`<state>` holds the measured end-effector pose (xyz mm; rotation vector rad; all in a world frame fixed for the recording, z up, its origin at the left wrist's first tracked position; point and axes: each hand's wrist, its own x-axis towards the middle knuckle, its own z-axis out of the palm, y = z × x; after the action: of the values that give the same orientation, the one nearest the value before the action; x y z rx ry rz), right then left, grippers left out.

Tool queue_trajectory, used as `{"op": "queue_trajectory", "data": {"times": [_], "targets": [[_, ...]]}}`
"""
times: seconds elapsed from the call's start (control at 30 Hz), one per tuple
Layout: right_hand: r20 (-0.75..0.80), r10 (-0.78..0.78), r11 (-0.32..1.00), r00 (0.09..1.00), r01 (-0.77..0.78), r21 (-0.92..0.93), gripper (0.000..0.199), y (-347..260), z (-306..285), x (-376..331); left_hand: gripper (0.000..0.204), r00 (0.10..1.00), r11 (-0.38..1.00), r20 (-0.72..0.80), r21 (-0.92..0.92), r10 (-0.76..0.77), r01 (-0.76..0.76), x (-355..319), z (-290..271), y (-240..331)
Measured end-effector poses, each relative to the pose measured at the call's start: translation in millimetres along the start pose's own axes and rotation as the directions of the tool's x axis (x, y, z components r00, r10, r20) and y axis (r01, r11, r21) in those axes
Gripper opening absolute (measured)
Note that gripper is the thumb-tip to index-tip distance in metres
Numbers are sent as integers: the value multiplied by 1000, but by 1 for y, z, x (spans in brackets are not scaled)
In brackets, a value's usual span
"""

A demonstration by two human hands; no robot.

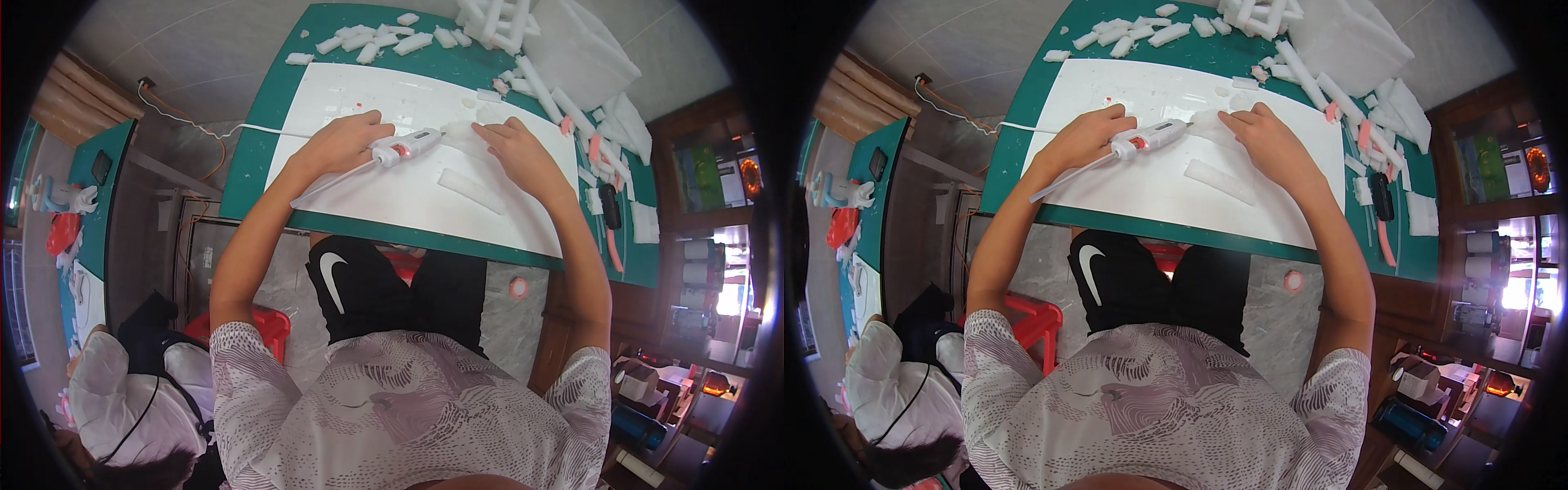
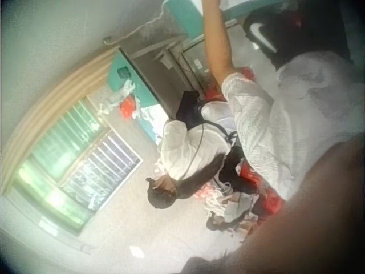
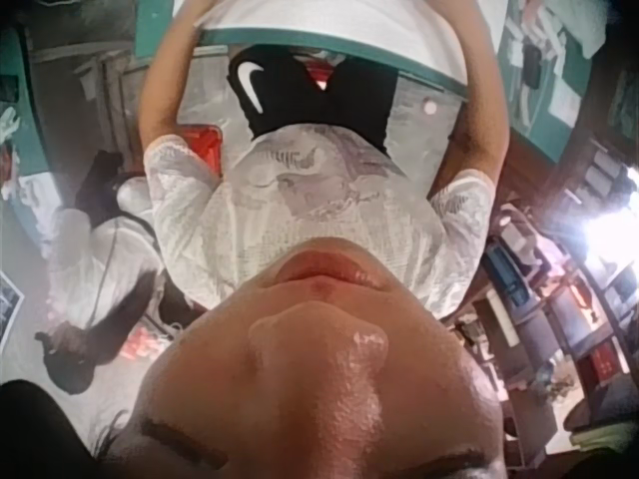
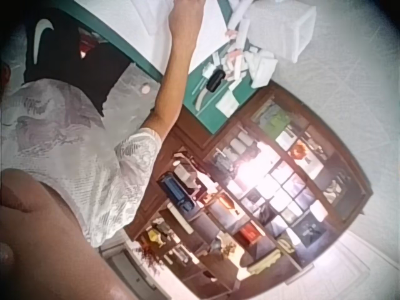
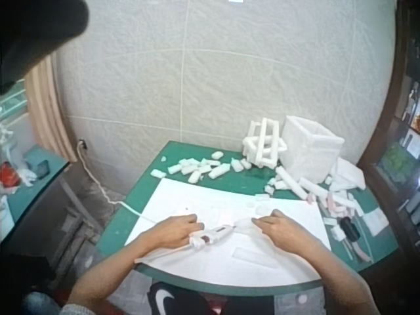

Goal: The person glues foam pieces together by applying hot glue with a glue gun and pressing the foam blocks together by hand.

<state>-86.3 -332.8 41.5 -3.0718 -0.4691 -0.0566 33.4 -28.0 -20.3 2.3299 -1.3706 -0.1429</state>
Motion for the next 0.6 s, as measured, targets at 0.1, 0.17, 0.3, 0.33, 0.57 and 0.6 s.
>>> {"op": "queue_trajectory", "data": {"times": [0.1,0.17,0.3,0.33,0.57,0.6], "targets": [[-54,-27,1000,998,27,11,46,3,4,0,36,1000,1000,12,3,-20,20,1,1,1],[-13,-12,1000,1000,12,5,47,0,1,0,36,999,1000,33,11,-29,29,0,0,1],[-2,2,1000,1000,-2,2,47,0,0,0,34,1000,1000,16,-6,-10,10,0,1,1],[-1,2,1000,1000,-2,2,47,-1,-1,0,34,1000,1000,9,-13,-7,7,0,1,1],[-54,-30,999,998,31,19,46,4,5,-1,32,1000,999,-19,-32,5,-6,-1,4,-2],[-54,-31,999,998,32,19,46,3,5,-1,32,1000,999,-20,-32,4,-5,-1,5,-2]]}}
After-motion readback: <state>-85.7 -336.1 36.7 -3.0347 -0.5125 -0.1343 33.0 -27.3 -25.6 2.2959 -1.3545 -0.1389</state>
